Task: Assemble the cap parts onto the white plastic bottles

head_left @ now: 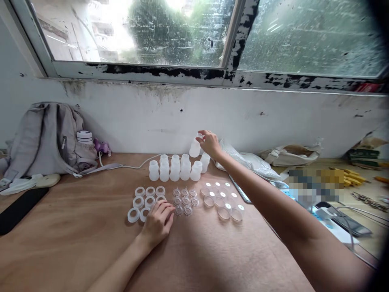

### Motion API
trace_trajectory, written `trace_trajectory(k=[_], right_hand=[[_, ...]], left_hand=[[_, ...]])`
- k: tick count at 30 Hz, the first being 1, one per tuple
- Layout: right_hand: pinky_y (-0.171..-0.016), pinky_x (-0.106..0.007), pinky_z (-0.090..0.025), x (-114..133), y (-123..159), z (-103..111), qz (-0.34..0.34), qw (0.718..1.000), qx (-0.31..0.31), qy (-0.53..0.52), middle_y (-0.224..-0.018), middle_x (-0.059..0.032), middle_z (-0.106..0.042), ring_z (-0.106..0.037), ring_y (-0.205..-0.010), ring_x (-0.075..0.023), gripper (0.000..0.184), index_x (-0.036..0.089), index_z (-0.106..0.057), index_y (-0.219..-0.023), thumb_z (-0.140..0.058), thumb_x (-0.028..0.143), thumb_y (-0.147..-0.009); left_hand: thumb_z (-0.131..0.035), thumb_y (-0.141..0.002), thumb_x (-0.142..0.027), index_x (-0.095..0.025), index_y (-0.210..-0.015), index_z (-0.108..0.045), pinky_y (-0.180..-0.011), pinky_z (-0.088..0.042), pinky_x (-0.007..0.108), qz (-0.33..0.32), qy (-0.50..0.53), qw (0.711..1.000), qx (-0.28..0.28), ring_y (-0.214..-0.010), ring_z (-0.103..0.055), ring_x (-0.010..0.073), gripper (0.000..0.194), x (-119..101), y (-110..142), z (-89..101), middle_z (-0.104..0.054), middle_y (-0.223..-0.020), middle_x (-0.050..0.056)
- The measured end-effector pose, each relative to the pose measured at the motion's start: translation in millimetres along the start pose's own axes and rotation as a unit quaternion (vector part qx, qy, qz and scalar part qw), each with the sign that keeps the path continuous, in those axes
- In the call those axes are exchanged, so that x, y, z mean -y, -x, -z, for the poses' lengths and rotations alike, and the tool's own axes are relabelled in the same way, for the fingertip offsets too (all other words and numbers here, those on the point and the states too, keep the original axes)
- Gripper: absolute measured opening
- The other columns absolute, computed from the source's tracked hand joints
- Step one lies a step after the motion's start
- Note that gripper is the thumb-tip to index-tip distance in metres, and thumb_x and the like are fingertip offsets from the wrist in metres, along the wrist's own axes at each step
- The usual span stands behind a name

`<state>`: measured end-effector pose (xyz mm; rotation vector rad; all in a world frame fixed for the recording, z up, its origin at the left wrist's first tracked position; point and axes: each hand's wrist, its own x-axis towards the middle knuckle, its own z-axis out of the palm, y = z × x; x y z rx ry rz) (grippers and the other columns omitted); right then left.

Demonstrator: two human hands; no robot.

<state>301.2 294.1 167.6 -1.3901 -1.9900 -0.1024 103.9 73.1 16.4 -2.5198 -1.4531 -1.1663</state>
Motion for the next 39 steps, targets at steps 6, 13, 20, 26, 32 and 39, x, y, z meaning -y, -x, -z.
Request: trace_trajectory(k=[6, 13, 20, 26, 32, 39], right_hand=[[-0.078, -0.031, -0.038, -19.4, 8.9, -32.1, -0.028, 0.995, 0.082, 0.058, -0.106, -0.0123, -0.058, -0.053, -0.094, -0.0224, 0.03, 0.013, -0.051, -0.109, -0.044, 0.022, -0.081], [-0.082, -0.034, -0.034, -29.7, 21.2, -47.6, -0.021, 0.985, 0.146, 0.09, -0.102, -0.0108, -0.062, -0.052, -0.097, -0.0233, 0.028, 0.014, -0.052, -0.107, -0.045, 0.021, -0.081], [-0.086, -0.037, -0.028, -34.2, 19.0, -46.0, 0.002, 0.98, 0.165, 0.108, -0.097, -0.0104, -0.063, -0.048, -0.101, -0.024, 0.028, 0.015, -0.052, -0.107, -0.044, 0.02, -0.081], [-0.086, -0.037, -0.028, -38.7, 18.4, -45.5, 0.014, 0.979, 0.173, 0.11, -0.094, -0.0092, -0.064, -0.047, -0.101, -0.0237, 0.029, 0.016, -0.051, -0.109, -0.044, 0.021, -0.082], [-0.087, -0.04, -0.028, -40.6, 23.0, -42.5, 0.018, 0.982, 0.157, 0.108, -0.097, -0.0095, -0.062, -0.048, -0.1, -0.0259, 0.029, 0.017, -0.053, -0.107, -0.048, 0.024, -0.079], [-0.084, -0.039, -0.033, -26.0, 34.9, -27.1, 0.034, 0.993, 0.083, 0.072, -0.101, -0.0111, -0.061, -0.05, -0.098, -0.0256, 0.025, 0.014, -0.056, -0.102, -0.046, 0.021, -0.08]], left_hand=[[-0.045, -0.078, -0.012, -0.018, -0.093, -0.06, -0.081, -0.046, 0.038, 0.006, -0.015, 1.0, -0.01, -0.093, -0.053, 0.0213, 0.023, 9.2, -1.7, 3.4, -0.062, -0.088, 0.006], [-0.044, -0.079, -0.012, -0.018, -0.091, -0.06, -0.078, -0.045, 0.038, 0.026, -0.033, 0.999, 0.001, -0.09, -0.053, 0.0215, 0.021, 16.9, -1.6, 5.6, -0.062, -0.088, 0.007], [-0.044, -0.078, -0.012, -0.017, -0.09, -0.059, -0.077, -0.045, 0.038, 0.038, -0.042, 0.998, 0.008, -0.088, -0.053, 0.0216, 0.02, 18.5, -2.7, 6.8, -0.062, -0.086, 0.006], [-0.045, -0.077, -0.013, -0.017, -0.091, -0.059, -0.077, -0.044, 0.038, 0.05, -0.057, 0.997, 0.013, -0.087, -0.053, 0.0214, 0.02, 23.4, -3.6, 8.6, -0.062, -0.088, 0.007], [-0.045, -0.078, -0.017, -0.019, -0.091, -0.058, -0.079, -0.042, 0.036, 0.07, -0.085, 0.994, 0.022, -0.088, -0.053, 0.0211, 0.018, 34.8, -5.8, 17.2, -0.061, -0.091, 0.006], [-0.048, -0.076, -0.029, -0.019, -0.079, -0.055, -0.073, -0.039, 0.031, 0.087, -0.096, 0.985, 0.114, -0.079, -0.053, 0.0199, 0.012, 42.0, -14.3, 43.5, -0.06, -0.08, 0.004]])
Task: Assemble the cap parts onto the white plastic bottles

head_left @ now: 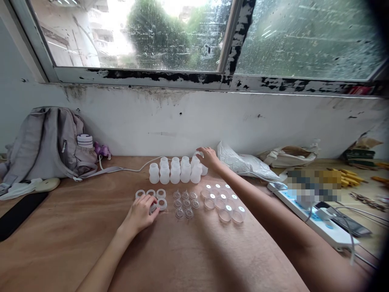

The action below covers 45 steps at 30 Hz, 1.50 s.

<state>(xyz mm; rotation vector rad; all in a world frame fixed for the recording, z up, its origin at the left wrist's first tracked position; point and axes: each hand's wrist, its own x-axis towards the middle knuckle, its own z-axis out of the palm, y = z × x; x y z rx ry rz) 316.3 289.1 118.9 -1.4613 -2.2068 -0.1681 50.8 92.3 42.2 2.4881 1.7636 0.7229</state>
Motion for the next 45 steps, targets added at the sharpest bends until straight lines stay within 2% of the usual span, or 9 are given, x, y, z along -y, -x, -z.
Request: trace_trajectory(k=[3, 6, 11, 16, 23, 27, 33, 40, 45], right_hand=[[-0.079, -0.032, -0.038, 23.9, 22.5, 10.4, 0.022, 0.997, -0.056, -0.037, -0.093, -0.0087, -0.062, -0.053, -0.089, -0.0202, 0.024, 0.015, -0.058, -0.096, -0.037, 0.017, -0.084], [-0.063, -0.026, -0.042, 52.2, 62.6, 14.7, 0.097, 0.972, -0.123, -0.176, -0.077, -0.0052, -0.062, -0.055, -0.068, -0.0151, 0.018, 0.017, -0.059, -0.087, -0.042, 0.016, -0.081], [-0.052, -0.022, -0.038, 74.1, 141.0, -6.4, 0.118, 0.968, -0.067, -0.211, -0.07, -0.0037, -0.059, -0.051, -0.056, -0.0119, 0.015, 0.017, -0.055, -0.083, -0.04, 0.015, -0.082], [-0.05, -0.022, -0.037, 65.7, 184.9, -36.4, 0.05, 0.986, 0.005, -0.161, -0.07, -0.002, -0.057, -0.052, -0.055, -0.012, 0.013, 0.018, -0.052, -0.088, -0.043, 0.024, -0.082], [-0.06, -0.024, -0.044, 62.9, 193.1, -44.0, 0.053, 0.978, 0.034, -0.197, -0.087, -0.0055, -0.056, -0.056, -0.07, -0.0147, 0.01, 0.02, -0.051, -0.088, -0.046, 0.025, -0.081], [-0.058, -0.023, -0.045, 65.6, 195.6, -42.2, 0.029, 0.952, 0.016, -0.303, -0.084, -0.0036, -0.056, -0.054, -0.063, -0.0119, 0.015, 0.021, -0.047, -0.097, -0.044, 0.023, -0.083], [-0.052, -0.02, -0.046, 72.6, 203.6, -44.6, 0.016, 0.934, -0.025, -0.356, -0.089, -0.0036, -0.05, -0.052, -0.063, -0.0104, 0.02, 0.021, -0.049, -0.092, -0.047, 0.01, -0.075], [-0.07, -0.029, -0.049, 83.1, 211.7, -45.0, 0.074, 0.941, -0.065, -0.324, -0.09, -0.0057, -0.045, -0.051, -0.084, -0.0175, 0.034, 0.023, -0.05, -0.096, -0.043, 0.002, -0.07], [-0.074, -0.03, -0.048, 88.9, 213.4, -37.2, 0.123, 0.925, 0.026, -0.358, -0.095, -0.0068, -0.048, -0.051, -0.087, -0.0173, 0.049, 0.023, -0.043, -0.109, -0.038, -0.003, -0.068]], left_hand=[[-0.05, -0.073, -0.035, -0.02, -0.075, -0.053, -0.073, -0.035, 0.032, 0.002, -0.024, 0.998, 0.052, -0.079, -0.052, 0.0206, 0.016, -0.1, 0.1, 12.1, -0.06, -0.08, 0.003], [-0.052, -0.069, -0.042, -0.02, -0.076, -0.053, -0.074, -0.033, 0.033, 0.031, -0.041, 0.993, 0.103, -0.082, -0.051, 0.022, 0.022, -0.4, 1.4, 21.3, -0.06, -0.082, 0.004], [-0.056, -0.064, -0.046, -0.022, -0.085, -0.054, -0.075, -0.03, 0.037, 0.063, -0.061, 0.985, 0.146, -0.087, -0.051, 0.0254, 0.032, 0.5, 8.1, 26.3, -0.061, -0.089, 0.005], [-0.057, -0.063, -0.041, -0.021, -0.085, -0.054, -0.076, -0.031, 0.039, 0.067, -0.071, 0.981, 0.166, -0.087, -0.051, 0.027, 0.029, 0.2, 10.3, 23.1, -0.061, -0.088, 0.006], [-0.05, -0.076, -0.034, -0.022, -0.102, -0.05, -0.08, -0.038, 0.035, 0.0, 0.117, 0.991, 0.059, -0.09, -0.052, 0.0208, 0.028, -29.7, 2.2, 9.9, -0.057, -0.098, 0.006], [-0.054, -0.075, -0.028, -0.023, -0.106, -0.05, -0.078, -0.044, 0.029, -0.008, 0.274, 0.961, 0.04, -0.084, -0.054, 0.0162, 0.032, -55.1, 10.0, -14.3, -0.057, -0.099, 0.004], [-0.062, -0.069, -0.025, -0.019, -0.098, -0.05, -0.078, -0.049, 0.029, 0.108, 0.435, 0.893, 0.043, -0.082, -0.059, 0.0153, 0.033, -67.6, 18.6, -45.6, -0.059, -0.095, 0.004], [-0.061, -0.069, -0.019, -0.019, -0.104, -0.049, -0.084, -0.048, 0.032, 0.099, 0.469, 0.877, 0.045, -0.094, -0.056, 0.0178, 0.038, -68.9, 18.2, -50.0, -0.055, -0.104, 0.006], [-0.06, -0.07, -0.017, -0.02, -0.103, -0.05, -0.082, -0.05, 0.032, 0.081, 0.464, 0.881, 0.045, -0.092, -0.056, 0.0172, 0.034, -71.9, 19.2, -48.0, -0.054, -0.101, 0.005]])
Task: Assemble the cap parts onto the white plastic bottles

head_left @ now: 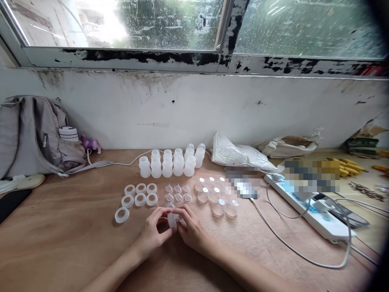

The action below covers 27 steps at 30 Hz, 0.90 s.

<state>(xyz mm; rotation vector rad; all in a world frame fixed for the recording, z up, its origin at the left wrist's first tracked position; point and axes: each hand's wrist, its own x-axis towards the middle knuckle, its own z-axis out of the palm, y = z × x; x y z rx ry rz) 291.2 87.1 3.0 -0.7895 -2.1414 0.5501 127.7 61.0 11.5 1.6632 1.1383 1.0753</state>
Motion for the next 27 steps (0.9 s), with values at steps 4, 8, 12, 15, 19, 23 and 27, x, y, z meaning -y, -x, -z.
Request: trace_trajectory(k=[4, 8, 12, 15, 19, 23, 27], right_hand=[[-0.073, -0.029, -0.047, 6.5, -1.1, 8.0, -0.002, 0.998, 0.029, -0.046, -0.095, -0.0065, -0.052, -0.053, -0.086, -0.017, 0.045, 0.021, -0.042, -0.109, -0.042, 0.001, -0.069], [-0.071, -0.028, -0.047, 4.2, -0.4, 7.9, -0.031, 0.998, -0.007, -0.045, -0.089, -0.0054, -0.057, -0.055, -0.08, -0.0158, 0.027, 0.021, -0.047, -0.101, -0.045, 0.01, -0.077], [-0.066, -0.027, -0.047, 1.5, 0.0, 4.2, -0.058, 0.996, -0.047, -0.041, -0.082, -0.0051, -0.058, -0.055, -0.073, -0.0147, 0.015, 0.019, -0.05, -0.094, -0.045, 0.016, -0.08], [-0.07, -0.028, -0.047, 7.0, -0.5, 8.1, -0.048, 0.997, -0.009, -0.064, -0.085, -0.0052, -0.058, -0.056, -0.077, -0.0152, 0.019, 0.019, -0.049, -0.098, -0.046, 0.016, -0.08], [-0.075, -0.028, -0.046, 17.1, -1.4, 16.4, -0.049, 0.993, 0.04, -0.102, -0.092, -0.0052, -0.059, -0.056, -0.084, -0.0153, 0.024, 0.021, -0.046, -0.102, -0.044, 0.014, -0.08], [-0.073, -0.027, -0.047, 19.0, -0.9, 19.1, -0.071, 0.984, 0.051, -0.158, -0.091, -0.0043, -0.06, -0.057, -0.083, -0.0145, 0.026, 0.021, -0.045, -0.104, -0.038, 0.011, -0.081], [-0.074, -0.027, -0.047, 16.3, 0.2, 16.9, -0.088, 0.976, 0.058, -0.191, -0.092, -0.0044, -0.06, -0.058, -0.085, -0.0143, 0.026, 0.021, -0.045, -0.105, -0.037, 0.01, -0.082]], left_hand=[[-0.059, -0.072, -0.02, -0.02, -0.104, -0.049, -0.083, -0.049, 0.032, 0.013, 0.021, 0.999, -0.023, -0.093, -0.056, 0.0174, 0.034, -0.9, 0.5, 1.9, -0.054, -0.103, 0.005], [-0.06, -0.072, -0.024, -0.019, -0.104, -0.048, -0.083, -0.049, 0.033, 0.022, 0.027, 0.999, -0.035, -0.093, -0.056, 0.0177, 0.034, -1.9, 0.5, 3.5, -0.055, -0.103, 0.006], [-0.06, -0.072, -0.024, -0.019, -0.103, -0.049, -0.081, -0.05, 0.032, 0.014, 0.003, 0.999, -0.038, -0.091, -0.056, 0.017, 0.034, -2.5, 0.1, 3.4, -0.054, -0.103, 0.006], [-0.059, -0.072, -0.021, -0.019, -0.103, -0.049, -0.08, -0.05, 0.032, 0.009, -0.008, 0.999, -0.033, -0.09, -0.056, 0.0168, 0.033, -3.2, -0.4, 3.3, -0.054, -0.102, 0.006], [-0.058, -0.072, -0.018, -0.02, -0.104, -0.049, -0.082, -0.05, 0.032, 0.004, -0.014, 1.0, -0.02, -0.09, -0.056, 0.016, 0.033, -4.1, -0.3, 3.2, -0.053, -0.102, 0.005], [-0.058, -0.073, -0.019, -0.021, -0.106, -0.05, -0.082, -0.05, 0.032, -0.009, -0.012, 1.0, -0.007, -0.093, -0.056, 0.0171, 0.035, -4.5, 0.7, 3.6, -0.052, -0.104, 0.005], [-0.056, -0.075, -0.022, -0.023, -0.109, -0.05, -0.083, -0.05, 0.032, -0.016, 0.002, 1.0, 0.012, -0.096, -0.055, 0.018, 0.035, -5.7, 1.2, 4.2, -0.051, -0.106, 0.005]])
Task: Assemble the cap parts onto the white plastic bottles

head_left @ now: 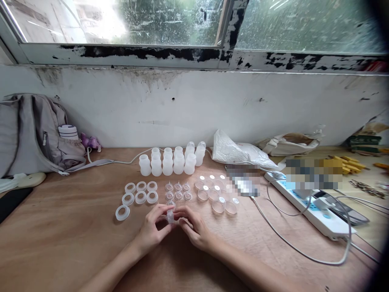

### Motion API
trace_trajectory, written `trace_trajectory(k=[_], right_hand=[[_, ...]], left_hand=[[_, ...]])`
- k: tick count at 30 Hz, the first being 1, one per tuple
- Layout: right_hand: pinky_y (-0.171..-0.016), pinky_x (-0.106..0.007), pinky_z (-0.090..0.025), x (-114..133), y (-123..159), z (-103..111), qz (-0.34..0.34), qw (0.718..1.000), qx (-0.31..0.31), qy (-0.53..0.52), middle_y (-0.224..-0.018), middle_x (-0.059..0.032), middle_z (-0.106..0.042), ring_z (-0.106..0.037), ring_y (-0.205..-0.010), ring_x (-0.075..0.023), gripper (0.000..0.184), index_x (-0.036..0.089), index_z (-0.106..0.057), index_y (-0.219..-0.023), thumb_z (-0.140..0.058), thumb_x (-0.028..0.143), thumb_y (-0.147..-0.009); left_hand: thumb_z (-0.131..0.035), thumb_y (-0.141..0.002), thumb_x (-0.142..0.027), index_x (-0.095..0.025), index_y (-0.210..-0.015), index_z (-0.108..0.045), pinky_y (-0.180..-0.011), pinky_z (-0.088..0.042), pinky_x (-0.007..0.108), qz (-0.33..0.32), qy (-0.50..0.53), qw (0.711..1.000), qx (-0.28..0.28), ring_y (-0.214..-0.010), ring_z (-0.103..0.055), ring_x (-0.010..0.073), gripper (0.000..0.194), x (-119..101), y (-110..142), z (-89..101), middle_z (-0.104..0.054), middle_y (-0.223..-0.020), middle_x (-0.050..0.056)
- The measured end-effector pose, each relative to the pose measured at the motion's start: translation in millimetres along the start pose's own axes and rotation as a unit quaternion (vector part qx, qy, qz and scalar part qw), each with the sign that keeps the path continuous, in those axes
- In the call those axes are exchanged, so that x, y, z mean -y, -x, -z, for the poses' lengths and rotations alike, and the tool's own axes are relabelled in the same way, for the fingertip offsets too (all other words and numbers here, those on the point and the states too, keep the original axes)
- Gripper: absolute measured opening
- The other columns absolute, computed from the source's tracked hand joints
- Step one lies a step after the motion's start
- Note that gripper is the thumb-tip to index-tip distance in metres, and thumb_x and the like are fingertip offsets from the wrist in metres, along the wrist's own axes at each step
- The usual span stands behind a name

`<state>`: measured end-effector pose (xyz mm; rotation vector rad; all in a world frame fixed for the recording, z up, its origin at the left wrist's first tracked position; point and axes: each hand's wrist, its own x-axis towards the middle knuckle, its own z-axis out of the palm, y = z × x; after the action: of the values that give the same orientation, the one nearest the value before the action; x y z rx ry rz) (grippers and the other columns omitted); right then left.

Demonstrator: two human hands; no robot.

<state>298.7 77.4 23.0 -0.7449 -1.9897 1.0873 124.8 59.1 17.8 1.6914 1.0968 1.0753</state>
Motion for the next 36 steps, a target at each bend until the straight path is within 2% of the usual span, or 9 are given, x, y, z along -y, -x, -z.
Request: trace_trajectory(k=[4, 8, 10, 13, 17, 23, 31, 36], right_hand=[[-0.07, -0.026, -0.047, -4.9, -2.6, -3.4, 0.012, 0.999, -0.029, 0.012, -0.087, -0.0036, -0.06, -0.058, -0.08, -0.0135, 0.02, 0.021, -0.047, -0.1, -0.041, 0.013, -0.082], [-0.064, -0.025, -0.046, -9.6, -5.3, -5.9, 0.025, 0.997, -0.067, 0.031, -0.08, -0.002, -0.057, -0.056, -0.071, -0.0122, 0.01, 0.02, -0.05, -0.09, -0.048, 0.019, -0.08], [-0.059, -0.024, -0.045, -11.1, -5.6, -6.3, 0.014, 0.995, -0.09, 0.05, -0.074, -0.0007, -0.054, -0.052, -0.065, -0.0113, 0.007, 0.02, -0.05, -0.086, -0.051, 0.022, -0.079], [-0.052, -0.022, -0.041, -12.6, -6.2, -6.5, -0.027, 0.992, -0.11, 0.06, -0.069, 0.0009, -0.049, -0.046, -0.059, -0.01, 0.014, 0.019, -0.05, -0.088, -0.054, 0.026, -0.077], [-0.052, -0.021, -0.042, -14.0, -8.2, -7.2, -0.081, 0.993, -0.088, -0.013, -0.073, 0.001, -0.051, -0.047, -0.059, -0.0096, 0.024, 0.02, -0.048, -0.096, -0.056, 0.031, -0.077], [-0.043, -0.019, -0.04, -18.0, -9.0, -8.4, -0.133, 0.982, -0.083, -0.109, -0.066, 0.0019, -0.052, -0.046, -0.05, -0.0078, 0.023, 0.018, -0.051, -0.091, -0.053, 0.038, -0.079], [-0.045, -0.02, -0.04, -16.0, -7.7, -9.6, -0.121, 0.985, -0.114, -0.038, -0.062, 0.0022, -0.051, -0.046, -0.051, -0.0088, 0.019, 0.017, -0.053, -0.085, -0.052, 0.035, -0.08], [-0.048, -0.021, -0.04, -9.4, -5.6, -11.0, -0.095, 0.992, -0.086, 0.012, -0.065, 0.001, -0.053, -0.047, -0.053, -0.0091, 0.017, 0.017, -0.052, -0.085, -0.049, 0.033, -0.081]], left_hand=[[-0.057, -0.074, -0.022, -0.022, -0.107, -0.051, -0.083, -0.049, 0.031, -0.004, 0.008, 1.0, 0.004, -0.095, -0.055, 0.0174, 0.033, -2.4, 0.2, -0.2, -0.051, -0.105, 0.005], [-0.058, -0.073, -0.021, -0.021, -0.106, -0.051, -0.082, -0.048, 0.032, -0.013, -0.027, 1.0, 0.003, -0.094, -0.055, 0.0184, 0.034, -4.8, 1.0, -0.5, -0.054, -0.103, 0.006], [-0.059, -0.072, -0.023, -0.021, -0.106, -0.052, -0.084, -0.047, 0.035, -0.017, -0.055, 0.998, -0.002, -0.096, -0.055, 0.0199, 0.034, -5.3, 1.6, 0.1, -0.056, -0.104, 0.006], [-0.059, -0.073, -0.025, -0.022, -0.107, -0.051, -0.088, -0.044, 0.038, -0.018, -0.089, 0.996, -0.014, -0.1, -0.053, 0.0216, 0.036, -4.8, 2.3, 1.8, -0.055, -0.106, 0.007], [-0.058, -0.074, -0.024, -0.024, -0.109, -0.05, -0.093, -0.039, 0.04, -0.039, -0.116, 0.992, -0.02, -0.108, -0.047, 0.0224, 0.036, -5.5, 3.0, 2.9, -0.053, -0.11, 0.007], [-0.054, -0.075, -0.018, -0.023, -0.115, -0.046, -0.096, -0.035, 0.039, -0.061, -0.135, 0.989, 0.007, -0.112, -0.042, 0.021, 0.041, -10.5, 3.1, 1.6, -0.051, -0.114, 0.007], [-0.05, -0.078, -0.025, -0.022, -0.11, -0.05, -0.071, -0.046, 0.028, -0.011, -0.127, 0.992, 0.009, -0.075, -0.054, 0.0138, 0.032, -13.1, 2.0, 0.0, -0.056, -0.093, 0.004], [-0.042, -0.083, -0.027, -0.019, -0.101, -0.054, -0.072, -0.048, 0.025, 0.024, -0.084, 0.996, -0.024, -0.084, -0.057, 0.0151, 0.023, -12.9, 2.4, -4.8, -0.058, -0.092, 0.005]])
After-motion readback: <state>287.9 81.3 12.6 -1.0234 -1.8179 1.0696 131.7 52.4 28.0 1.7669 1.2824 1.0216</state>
